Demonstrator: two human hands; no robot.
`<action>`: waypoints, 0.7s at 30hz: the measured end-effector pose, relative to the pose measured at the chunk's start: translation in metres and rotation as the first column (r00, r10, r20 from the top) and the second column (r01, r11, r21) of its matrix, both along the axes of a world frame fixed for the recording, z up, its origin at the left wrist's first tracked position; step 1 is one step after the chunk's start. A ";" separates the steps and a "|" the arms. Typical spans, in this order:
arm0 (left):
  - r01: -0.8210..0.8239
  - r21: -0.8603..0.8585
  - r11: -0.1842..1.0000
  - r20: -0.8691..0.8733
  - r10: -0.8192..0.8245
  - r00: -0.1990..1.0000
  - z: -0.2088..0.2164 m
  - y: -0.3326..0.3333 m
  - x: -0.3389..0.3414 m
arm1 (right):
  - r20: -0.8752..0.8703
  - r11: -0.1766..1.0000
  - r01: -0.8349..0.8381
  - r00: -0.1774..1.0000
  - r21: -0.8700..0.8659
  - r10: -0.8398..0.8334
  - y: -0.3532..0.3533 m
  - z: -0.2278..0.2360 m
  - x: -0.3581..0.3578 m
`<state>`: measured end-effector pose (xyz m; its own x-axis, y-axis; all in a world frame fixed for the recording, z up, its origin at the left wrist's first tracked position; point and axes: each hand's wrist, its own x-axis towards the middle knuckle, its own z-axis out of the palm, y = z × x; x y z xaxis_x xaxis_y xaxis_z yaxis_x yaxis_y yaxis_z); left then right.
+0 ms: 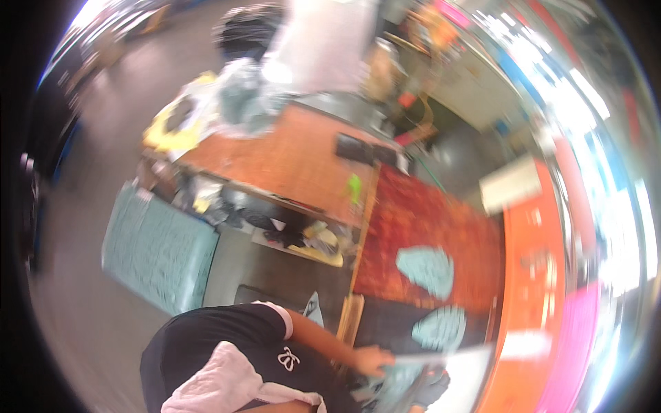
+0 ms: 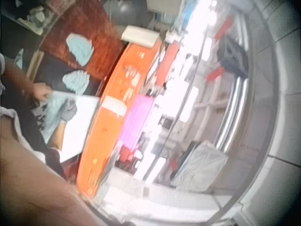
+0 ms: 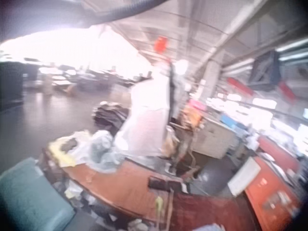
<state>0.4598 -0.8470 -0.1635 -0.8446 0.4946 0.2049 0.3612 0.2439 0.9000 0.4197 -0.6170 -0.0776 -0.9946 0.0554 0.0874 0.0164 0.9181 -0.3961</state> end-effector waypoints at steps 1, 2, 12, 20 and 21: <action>0.017 0.006 1.000 0.006 -0.017 1.000 0.001 -0.001 0.000 | 0.001 0.971 0.232 0.973 0.058 -0.233 0.036 0.006 0.038; 0.020 0.105 0.994 0.081 -0.028 0.996 0.003 -0.003 -0.002 | -0.061 0.897 0.426 0.905 0.116 -0.422 0.069 0.012 0.084; 0.191 0.267 0.945 0.580 -0.316 0.751 0.028 -0.013 -0.058 | -0.014 0.010 0.967 0.015 0.256 -1.000 0.132 -0.001 0.395; 0.247 0.052 0.968 0.458 -0.243 0.855 0.051 0.078 -0.137 | 0.370 -0.143 0.525 0.357 -0.839 -0.858 0.141 -0.035 0.438; 0.189 0.015 0.982 0.508 -0.170 0.845 0.053 0.086 -0.139 | 0.370 -0.106 0.537 0.412 -0.837 -0.833 0.145 -0.036 0.428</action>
